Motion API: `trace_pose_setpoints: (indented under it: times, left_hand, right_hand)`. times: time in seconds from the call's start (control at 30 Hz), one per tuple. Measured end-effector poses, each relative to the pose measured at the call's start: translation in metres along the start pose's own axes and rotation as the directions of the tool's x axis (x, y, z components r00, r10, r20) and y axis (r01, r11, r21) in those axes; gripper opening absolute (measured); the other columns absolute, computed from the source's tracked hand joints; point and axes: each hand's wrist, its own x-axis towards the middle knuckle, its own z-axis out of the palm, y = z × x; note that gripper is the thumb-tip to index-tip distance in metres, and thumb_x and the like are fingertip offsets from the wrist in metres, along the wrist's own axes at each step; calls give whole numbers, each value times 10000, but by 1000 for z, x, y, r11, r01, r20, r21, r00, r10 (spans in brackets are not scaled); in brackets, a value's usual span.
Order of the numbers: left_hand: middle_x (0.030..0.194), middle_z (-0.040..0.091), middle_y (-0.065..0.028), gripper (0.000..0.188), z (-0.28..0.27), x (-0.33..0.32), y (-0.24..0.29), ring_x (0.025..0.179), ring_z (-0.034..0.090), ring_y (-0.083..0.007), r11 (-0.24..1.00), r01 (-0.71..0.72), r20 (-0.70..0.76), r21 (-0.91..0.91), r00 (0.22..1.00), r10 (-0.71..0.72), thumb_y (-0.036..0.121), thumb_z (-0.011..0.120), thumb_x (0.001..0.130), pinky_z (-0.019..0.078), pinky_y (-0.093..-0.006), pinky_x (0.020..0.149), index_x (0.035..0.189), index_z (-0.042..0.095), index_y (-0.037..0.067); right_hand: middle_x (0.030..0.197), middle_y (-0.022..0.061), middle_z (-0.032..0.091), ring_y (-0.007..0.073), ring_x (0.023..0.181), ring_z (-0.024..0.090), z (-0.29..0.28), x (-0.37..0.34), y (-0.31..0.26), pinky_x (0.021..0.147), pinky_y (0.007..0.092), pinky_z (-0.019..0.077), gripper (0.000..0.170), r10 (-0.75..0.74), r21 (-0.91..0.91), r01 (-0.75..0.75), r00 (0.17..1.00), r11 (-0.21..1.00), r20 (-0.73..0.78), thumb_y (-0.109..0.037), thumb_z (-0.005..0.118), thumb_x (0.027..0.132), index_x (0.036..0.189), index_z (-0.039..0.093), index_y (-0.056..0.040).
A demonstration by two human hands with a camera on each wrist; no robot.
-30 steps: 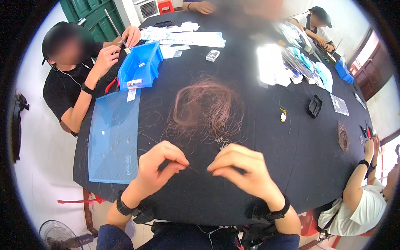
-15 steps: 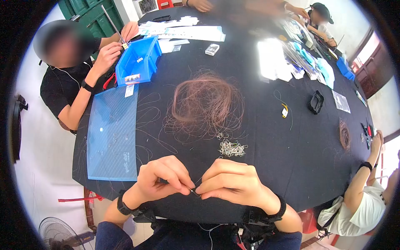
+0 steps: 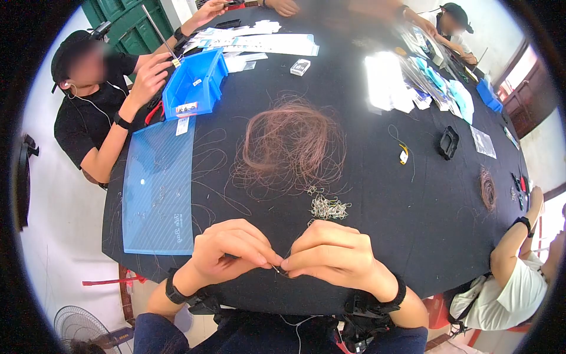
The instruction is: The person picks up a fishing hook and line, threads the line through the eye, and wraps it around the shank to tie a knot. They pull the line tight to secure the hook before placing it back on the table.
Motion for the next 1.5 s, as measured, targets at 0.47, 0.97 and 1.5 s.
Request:
trace_pose_setpoints:
  times: [0.47, 0.97, 1.5]
  left_hand:
    - [817, 725, -71, 204, 4, -2, 3, 764, 690, -211, 990, 61, 70, -125, 996, -52, 34, 780, 738, 518, -275, 630, 869, 627, 71]
    - [814, 663, -36, 224, 7, -1, -1, 744, 630, -205, 991, 83, 83, -107, 994, -74, 77, 810, 682, 514, -295, 614, 852, 666, 63]
    - [766, 655, -15, 154, 8, -1, -4, 688, 610, -197, 999, 42, 117, 16, 992, -43, 71, 788, 690, 495, -292, 585, 798, 678, 63]
  right_hand:
    - [775, 24, 626, 146, 641, 590, 9, -3, -3, 522, 239, 491, 188, -145, -43, 145, 989, 988, 12, -80, 783, 650, 833, 744, -69]
    - [774, 13, 624, 146, 643, 584, 14, -5, -2, 510, 243, 473, 219, -132, -46, 132, 991, 990, -2, -117, 813, 632, 832, 730, -84]
    - [770, 38, 588, 173, 668, 584, 7, -8, 8, 556, 279, 453, 368, -66, -94, 61, 997, 994, -46, -261, 875, 606, 769, 592, -92]
